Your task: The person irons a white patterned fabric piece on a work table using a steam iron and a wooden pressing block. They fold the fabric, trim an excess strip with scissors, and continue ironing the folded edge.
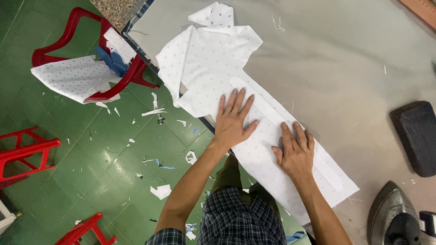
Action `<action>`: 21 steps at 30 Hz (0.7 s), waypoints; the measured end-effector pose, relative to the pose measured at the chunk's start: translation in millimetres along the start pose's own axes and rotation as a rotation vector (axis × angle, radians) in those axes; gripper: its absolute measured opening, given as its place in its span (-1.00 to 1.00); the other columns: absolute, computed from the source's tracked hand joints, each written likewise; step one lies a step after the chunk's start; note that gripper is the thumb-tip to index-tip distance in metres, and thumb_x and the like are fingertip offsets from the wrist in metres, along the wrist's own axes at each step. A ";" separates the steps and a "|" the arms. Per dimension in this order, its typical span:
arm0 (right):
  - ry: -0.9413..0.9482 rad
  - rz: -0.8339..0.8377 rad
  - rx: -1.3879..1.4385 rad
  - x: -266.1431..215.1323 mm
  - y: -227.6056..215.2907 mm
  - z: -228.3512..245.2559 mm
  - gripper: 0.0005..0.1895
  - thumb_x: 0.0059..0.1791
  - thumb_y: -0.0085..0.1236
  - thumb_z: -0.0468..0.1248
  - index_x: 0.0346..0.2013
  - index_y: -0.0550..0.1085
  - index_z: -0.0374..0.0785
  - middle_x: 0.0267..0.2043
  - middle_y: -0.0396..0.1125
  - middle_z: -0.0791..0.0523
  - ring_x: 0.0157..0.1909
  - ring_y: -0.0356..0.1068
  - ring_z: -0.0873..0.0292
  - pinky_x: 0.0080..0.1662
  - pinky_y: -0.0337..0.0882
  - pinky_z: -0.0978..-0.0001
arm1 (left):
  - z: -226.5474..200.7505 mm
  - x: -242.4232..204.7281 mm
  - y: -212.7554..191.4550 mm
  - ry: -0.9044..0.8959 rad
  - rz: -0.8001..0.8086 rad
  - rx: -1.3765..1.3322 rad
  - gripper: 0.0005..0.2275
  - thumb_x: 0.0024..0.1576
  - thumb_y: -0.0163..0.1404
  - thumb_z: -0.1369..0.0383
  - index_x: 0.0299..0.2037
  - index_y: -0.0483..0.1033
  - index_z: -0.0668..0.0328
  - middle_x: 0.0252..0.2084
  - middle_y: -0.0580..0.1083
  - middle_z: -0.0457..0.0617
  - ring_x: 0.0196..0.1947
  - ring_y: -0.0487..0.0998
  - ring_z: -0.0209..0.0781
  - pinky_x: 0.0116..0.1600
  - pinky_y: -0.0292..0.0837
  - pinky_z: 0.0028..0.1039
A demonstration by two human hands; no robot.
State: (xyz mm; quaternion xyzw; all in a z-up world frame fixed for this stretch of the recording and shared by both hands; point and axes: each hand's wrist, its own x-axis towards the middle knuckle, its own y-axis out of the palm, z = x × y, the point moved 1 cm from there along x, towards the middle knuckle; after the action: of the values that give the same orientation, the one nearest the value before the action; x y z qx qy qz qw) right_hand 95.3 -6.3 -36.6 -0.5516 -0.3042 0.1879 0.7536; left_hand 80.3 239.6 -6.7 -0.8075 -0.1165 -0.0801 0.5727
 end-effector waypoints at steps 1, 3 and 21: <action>0.001 -0.003 -0.003 -0.6 0.3 0.1 -0.22 0.13 -0.50 0.29 0.47 0.27 -0.04 0.31 0.38 0.17 0.48 0.14 0.06 0.41 0.09 -0.04 | -0.4 0.2 2.0 0.003 -0.020 0.011 -0.38 0.20 -0.05 -0.06 0.42 0.28 0.05 0.48 0.19 0.21 0.51 0.10 0.18 0.52 -0.27 0.13; 0.003 -0.003 -0.005 -1.3 0.3 0.4 -0.24 0.13 -0.48 0.28 0.47 0.26 -0.03 0.31 0.38 0.18 0.48 0.14 0.06 0.41 0.10 -0.04 | -0.9 0.3 4.7 0.006 -0.038 0.022 -0.38 0.19 -0.05 -0.07 0.41 0.30 0.03 0.47 0.22 0.19 0.50 0.14 0.18 0.52 -0.24 0.13; 0.021 0.012 -0.009 -1.8 2.9 0.3 -0.27 0.13 -0.42 0.25 0.45 0.29 -0.04 0.29 0.39 0.17 0.50 0.12 0.07 0.42 0.11 -0.01 | -0.1 -1.0 5.7 -0.009 -0.026 0.032 -0.40 0.18 -0.04 -0.09 0.40 0.32 -0.10 0.47 0.23 0.10 0.50 0.15 0.15 0.53 -0.20 0.12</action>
State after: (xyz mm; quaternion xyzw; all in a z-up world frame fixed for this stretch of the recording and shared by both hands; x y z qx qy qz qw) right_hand 93.9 -6.3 -39.8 -0.5588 -0.2939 0.1855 0.7530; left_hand 81.0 237.7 -12.1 -0.7969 -0.1307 -0.0818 0.5841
